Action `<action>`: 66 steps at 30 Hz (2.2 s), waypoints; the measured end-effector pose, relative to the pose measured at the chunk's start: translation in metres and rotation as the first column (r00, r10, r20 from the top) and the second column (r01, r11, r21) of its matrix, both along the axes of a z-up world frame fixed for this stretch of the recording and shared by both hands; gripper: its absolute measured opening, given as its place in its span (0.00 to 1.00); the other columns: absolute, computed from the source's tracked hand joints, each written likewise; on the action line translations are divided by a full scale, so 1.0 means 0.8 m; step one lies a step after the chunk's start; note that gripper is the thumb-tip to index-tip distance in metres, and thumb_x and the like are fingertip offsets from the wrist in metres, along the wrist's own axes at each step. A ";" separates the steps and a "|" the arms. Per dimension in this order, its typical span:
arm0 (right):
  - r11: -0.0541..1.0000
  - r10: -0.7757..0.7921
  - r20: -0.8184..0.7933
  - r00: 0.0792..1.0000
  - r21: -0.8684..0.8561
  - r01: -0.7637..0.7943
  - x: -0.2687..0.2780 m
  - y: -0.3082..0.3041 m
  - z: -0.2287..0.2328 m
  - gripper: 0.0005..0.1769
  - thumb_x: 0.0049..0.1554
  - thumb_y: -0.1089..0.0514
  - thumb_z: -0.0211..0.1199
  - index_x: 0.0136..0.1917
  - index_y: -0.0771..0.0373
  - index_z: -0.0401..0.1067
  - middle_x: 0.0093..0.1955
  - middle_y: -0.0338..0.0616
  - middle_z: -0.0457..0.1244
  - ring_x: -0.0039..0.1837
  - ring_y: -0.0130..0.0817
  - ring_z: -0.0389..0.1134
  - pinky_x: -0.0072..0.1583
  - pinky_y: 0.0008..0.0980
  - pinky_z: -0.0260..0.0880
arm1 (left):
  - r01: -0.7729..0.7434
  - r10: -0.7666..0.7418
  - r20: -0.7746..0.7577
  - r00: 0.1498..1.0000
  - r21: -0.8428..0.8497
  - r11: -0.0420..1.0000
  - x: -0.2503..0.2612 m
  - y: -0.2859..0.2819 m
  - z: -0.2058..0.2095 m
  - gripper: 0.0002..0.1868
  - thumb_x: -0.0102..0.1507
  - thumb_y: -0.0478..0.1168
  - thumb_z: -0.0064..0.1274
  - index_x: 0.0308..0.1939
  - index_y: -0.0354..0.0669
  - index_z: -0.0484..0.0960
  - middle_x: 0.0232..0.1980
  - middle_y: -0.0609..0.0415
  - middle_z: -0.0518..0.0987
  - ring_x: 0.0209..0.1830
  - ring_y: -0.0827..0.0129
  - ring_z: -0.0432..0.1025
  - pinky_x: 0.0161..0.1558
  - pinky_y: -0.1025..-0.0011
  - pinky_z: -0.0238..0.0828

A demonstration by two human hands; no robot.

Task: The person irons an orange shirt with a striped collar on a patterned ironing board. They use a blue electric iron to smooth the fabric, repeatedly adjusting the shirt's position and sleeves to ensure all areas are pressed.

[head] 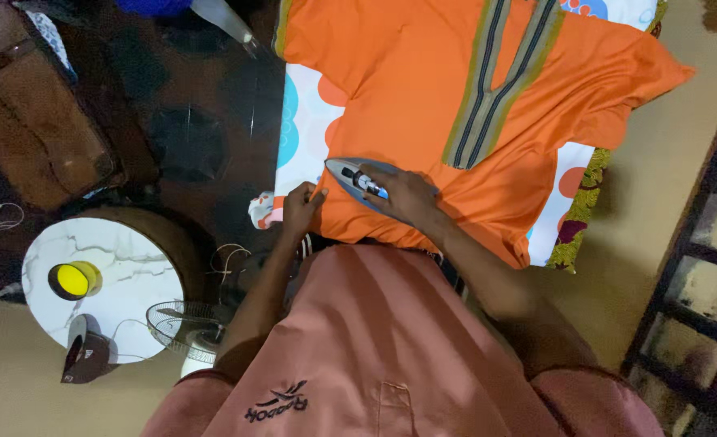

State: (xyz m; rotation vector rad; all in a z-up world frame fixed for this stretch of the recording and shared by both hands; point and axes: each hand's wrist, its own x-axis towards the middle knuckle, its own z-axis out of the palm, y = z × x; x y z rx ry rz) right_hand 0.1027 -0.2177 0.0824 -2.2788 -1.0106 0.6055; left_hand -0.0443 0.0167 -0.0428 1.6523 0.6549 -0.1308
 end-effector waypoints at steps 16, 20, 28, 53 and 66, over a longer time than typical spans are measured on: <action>0.816 -0.482 0.096 0.871 -0.312 0.486 0.035 0.005 0.004 0.35 0.64 0.43 0.61 0.79 0.57 0.59 0.39 0.60 0.70 0.40 0.56 0.72 0.49 0.52 0.70 | -0.041 0.043 -0.044 0.998 0.048 0.998 0.000 -0.005 0.018 0.16 0.66 0.43 0.61 0.30 0.36 0.76 0.23 0.62 0.69 0.22 0.80 0.60 0.25 0.73 0.56; 0.726 -0.681 0.199 0.704 0.063 0.684 0.055 0.000 -0.010 0.25 0.60 0.50 0.64 0.68 0.59 0.69 0.47 0.60 0.71 0.46 0.59 0.72 0.49 0.55 0.71 | -0.041 0.042 -0.088 0.995 0.015 0.999 0.004 -0.005 0.030 0.15 0.66 0.42 0.60 0.29 0.37 0.75 0.22 0.62 0.69 0.20 0.80 0.60 0.24 0.73 0.54; 0.659 -0.741 0.163 0.652 -0.014 0.752 0.086 0.015 -0.023 0.28 0.62 0.49 0.62 0.70 0.64 0.63 0.41 0.63 0.68 0.44 0.62 0.71 0.47 0.56 0.69 | -0.066 0.061 -0.061 0.996 -0.088 0.994 0.005 -0.003 0.024 0.14 0.67 0.39 0.59 0.29 0.38 0.74 0.22 0.65 0.66 0.20 0.82 0.56 0.22 0.74 0.50; 0.510 -0.841 0.281 0.463 0.123 0.852 0.176 0.023 -0.055 0.24 0.60 0.53 0.61 0.61 0.74 0.65 0.54 0.69 0.66 0.54 0.63 0.70 0.56 0.52 0.69 | -0.105 0.074 -0.142 0.987 -0.230 0.967 0.008 0.011 -0.012 0.14 0.65 0.40 0.60 0.27 0.42 0.76 0.21 0.69 0.62 0.19 0.84 0.52 0.22 0.76 0.46; 0.553 -0.800 0.203 0.565 -0.119 0.825 0.206 0.026 -0.009 0.25 0.61 0.48 0.62 0.62 0.69 0.67 0.47 0.64 0.68 0.49 0.61 0.70 0.52 0.55 0.69 | -0.105 0.051 -0.211 0.976 -0.252 0.962 0.011 0.019 -0.024 0.15 0.64 0.40 0.62 0.25 0.41 0.77 0.18 0.67 0.65 0.15 0.83 0.54 0.19 0.75 0.46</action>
